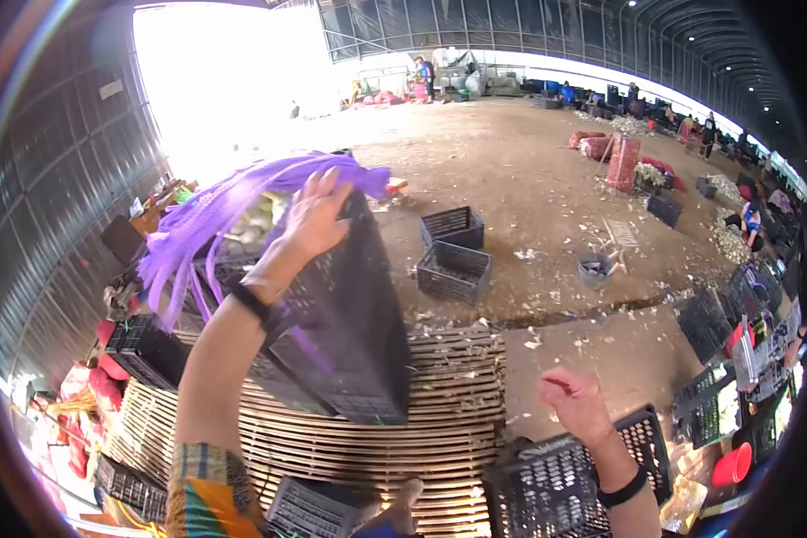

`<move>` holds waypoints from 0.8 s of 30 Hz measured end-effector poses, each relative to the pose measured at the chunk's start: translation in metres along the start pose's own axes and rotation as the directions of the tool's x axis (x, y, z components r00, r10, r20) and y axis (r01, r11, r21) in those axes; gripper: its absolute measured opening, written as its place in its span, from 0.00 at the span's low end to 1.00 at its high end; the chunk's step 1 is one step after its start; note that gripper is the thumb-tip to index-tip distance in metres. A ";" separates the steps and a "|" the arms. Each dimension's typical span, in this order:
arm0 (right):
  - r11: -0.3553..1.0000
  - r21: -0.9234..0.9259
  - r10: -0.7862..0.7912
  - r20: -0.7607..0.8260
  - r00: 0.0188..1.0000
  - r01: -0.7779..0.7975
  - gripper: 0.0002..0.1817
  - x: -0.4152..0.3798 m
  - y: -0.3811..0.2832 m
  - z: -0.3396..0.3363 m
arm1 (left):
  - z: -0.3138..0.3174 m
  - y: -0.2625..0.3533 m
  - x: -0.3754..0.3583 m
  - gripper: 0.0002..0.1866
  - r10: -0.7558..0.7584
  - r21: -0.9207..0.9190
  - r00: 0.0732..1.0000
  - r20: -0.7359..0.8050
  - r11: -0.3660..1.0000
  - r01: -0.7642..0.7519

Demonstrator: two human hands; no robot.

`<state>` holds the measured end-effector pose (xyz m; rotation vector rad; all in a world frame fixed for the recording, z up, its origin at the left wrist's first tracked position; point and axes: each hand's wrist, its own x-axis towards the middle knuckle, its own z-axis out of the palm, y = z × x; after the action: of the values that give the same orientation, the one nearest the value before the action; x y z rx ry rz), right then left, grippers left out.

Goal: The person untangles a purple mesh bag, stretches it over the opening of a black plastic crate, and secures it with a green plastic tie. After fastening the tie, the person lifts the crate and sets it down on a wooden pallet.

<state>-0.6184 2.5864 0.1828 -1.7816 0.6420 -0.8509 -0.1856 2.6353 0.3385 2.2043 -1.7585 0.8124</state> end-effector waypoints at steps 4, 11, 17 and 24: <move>0.980 0.149 0.122 0.072 0.990 -0.132 0.10 0.103 -0.014 0.067 | 0.035 -0.037 0.067 0.44 -0.043 0.082 0.974 0.223 0.996 0.025; 0.922 0.370 0.081 0.104 0.991 -0.114 0.18 0.270 -0.012 0.174 | 0.048 -0.060 0.108 0.42 0.029 -0.002 0.898 0.440 1.000 -0.031; 0.967 0.182 0.174 0.028 0.984 -0.176 0.14 0.331 -0.055 0.227 | 0.054 -0.060 0.095 0.16 0.106 0.065 0.961 0.257 0.990 -0.126; 0.978 0.210 0.011 -0.029 1.000 -0.005 0.13 0.325 -0.056 0.211 | 0.039 -0.054 0.083 0.28 0.098 0.051 0.939 0.329 0.991 -0.121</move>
<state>-0.2516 2.4793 0.2672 -1.5775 0.5569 -0.9070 -0.1119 2.5612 0.3599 2.4194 -2.0461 0.5620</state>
